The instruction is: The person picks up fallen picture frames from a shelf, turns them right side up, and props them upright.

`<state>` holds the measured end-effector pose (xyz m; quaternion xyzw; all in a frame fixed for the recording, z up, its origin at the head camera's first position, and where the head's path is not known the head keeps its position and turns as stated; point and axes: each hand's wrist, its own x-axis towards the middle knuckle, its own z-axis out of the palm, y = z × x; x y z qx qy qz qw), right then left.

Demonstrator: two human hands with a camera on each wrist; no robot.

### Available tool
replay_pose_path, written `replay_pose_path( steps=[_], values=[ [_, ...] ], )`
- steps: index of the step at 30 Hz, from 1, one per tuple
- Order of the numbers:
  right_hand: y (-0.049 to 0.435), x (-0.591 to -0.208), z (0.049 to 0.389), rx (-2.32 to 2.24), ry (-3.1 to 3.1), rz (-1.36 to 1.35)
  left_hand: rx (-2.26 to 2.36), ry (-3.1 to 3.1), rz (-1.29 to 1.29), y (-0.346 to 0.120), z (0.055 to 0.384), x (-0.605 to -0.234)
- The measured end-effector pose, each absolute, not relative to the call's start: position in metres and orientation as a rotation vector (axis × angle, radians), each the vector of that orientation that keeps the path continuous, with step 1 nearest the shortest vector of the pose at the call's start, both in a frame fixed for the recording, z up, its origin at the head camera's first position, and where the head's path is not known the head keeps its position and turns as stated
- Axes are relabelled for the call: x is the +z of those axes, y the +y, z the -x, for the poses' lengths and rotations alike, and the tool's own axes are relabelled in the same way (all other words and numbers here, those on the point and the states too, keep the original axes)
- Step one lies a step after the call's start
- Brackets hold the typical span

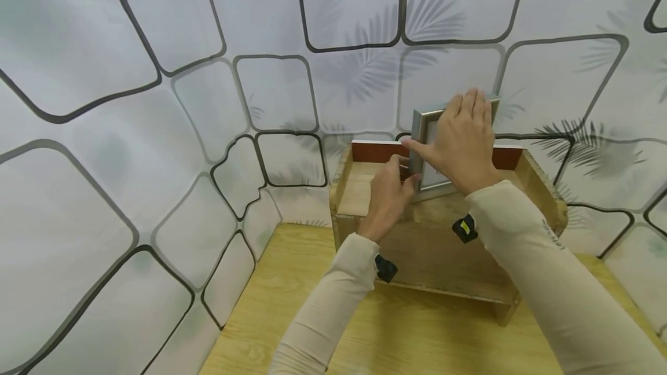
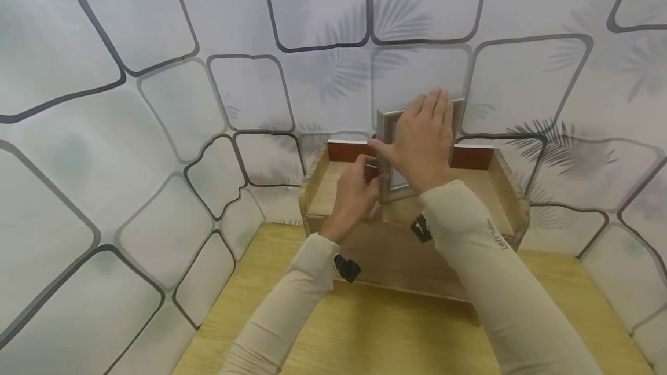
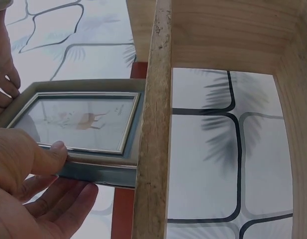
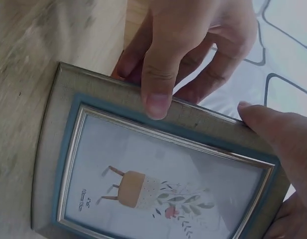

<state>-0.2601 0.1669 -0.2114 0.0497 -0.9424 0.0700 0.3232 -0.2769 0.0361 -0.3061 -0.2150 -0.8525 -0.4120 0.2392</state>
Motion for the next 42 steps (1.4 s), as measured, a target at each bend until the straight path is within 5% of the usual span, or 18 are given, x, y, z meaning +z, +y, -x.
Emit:
replay_pose_path(
  steps=[42],
  values=[
    [0.225, -0.180, 0.262, 0.612, -2.789, -0.583, -1.208, -2.226, 0.835, 0.045, 0.266, -0.317]
  ],
)
